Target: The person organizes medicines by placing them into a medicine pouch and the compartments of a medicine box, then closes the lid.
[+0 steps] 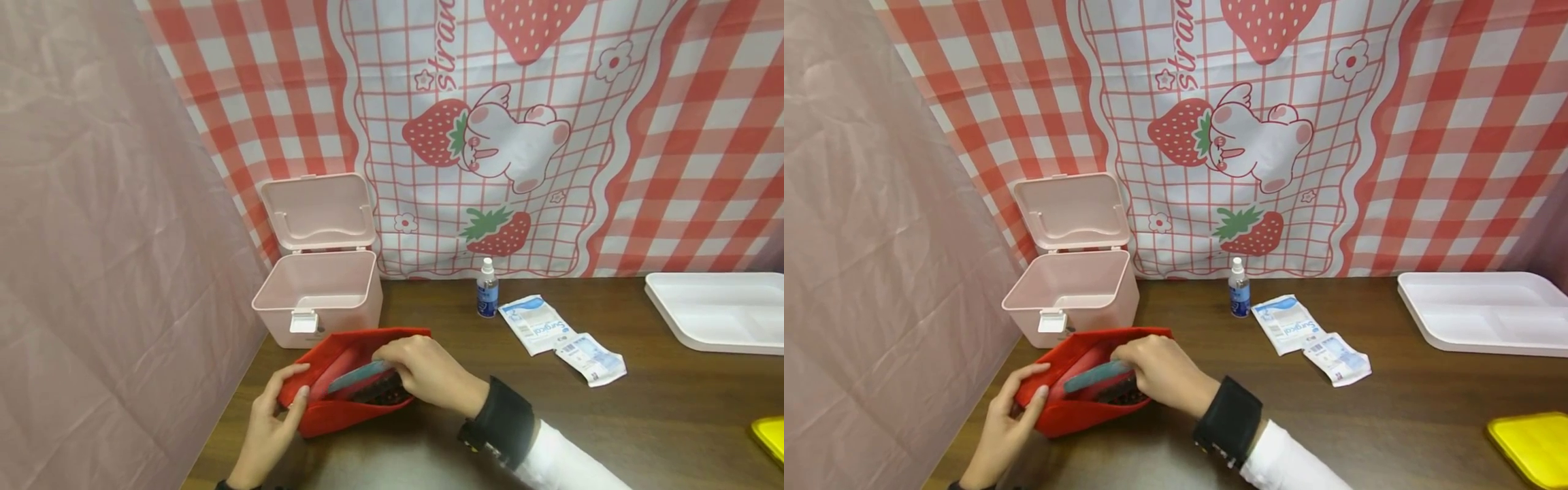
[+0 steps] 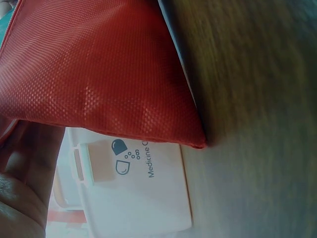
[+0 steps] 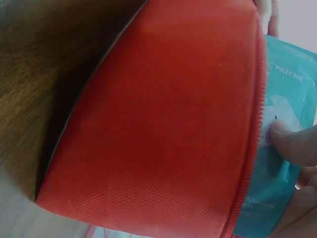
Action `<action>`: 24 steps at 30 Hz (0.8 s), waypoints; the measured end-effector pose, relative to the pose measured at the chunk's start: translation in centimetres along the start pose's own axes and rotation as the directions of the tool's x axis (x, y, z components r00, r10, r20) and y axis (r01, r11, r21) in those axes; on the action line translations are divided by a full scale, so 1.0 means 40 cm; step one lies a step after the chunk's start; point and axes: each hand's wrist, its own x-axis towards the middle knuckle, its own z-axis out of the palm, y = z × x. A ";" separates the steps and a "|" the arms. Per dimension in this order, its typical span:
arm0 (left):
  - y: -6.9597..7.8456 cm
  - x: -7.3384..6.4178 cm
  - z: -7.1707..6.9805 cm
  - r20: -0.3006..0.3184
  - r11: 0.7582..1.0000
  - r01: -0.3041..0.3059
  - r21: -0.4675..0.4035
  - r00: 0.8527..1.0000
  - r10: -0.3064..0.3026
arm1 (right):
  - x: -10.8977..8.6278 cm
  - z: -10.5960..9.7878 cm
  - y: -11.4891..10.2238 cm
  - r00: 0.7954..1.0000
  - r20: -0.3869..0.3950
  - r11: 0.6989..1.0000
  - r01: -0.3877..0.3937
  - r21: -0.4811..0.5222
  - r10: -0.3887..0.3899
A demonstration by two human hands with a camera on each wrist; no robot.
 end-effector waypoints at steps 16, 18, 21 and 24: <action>0.024 0.008 0.002 0.006 0.999 0.036 0.006 0.999 -0.036 | 0.032 0.049 0.013 0.984 0.159 0.979 -0.048 -0.196 0.080; 0.022 0.007 0.003 0.002 0.999 0.029 0.014 1.000 -0.029 | 0.038 0.055 0.014 0.979 0.178 0.973 -0.061 -0.223 0.102; 0.002 -0.001 0.003 -0.002 1.000 0.020 0.021 1.000 -0.020 | 0.047 0.063 0.013 0.968 0.205 0.957 -0.081 -0.280 0.142; 0.001 0.000 0.002 -0.008 1.000 0.007 0.027 1.000 -0.007 | 0.055 0.068 0.011 0.950 0.247 0.936 -0.103 -0.335 0.193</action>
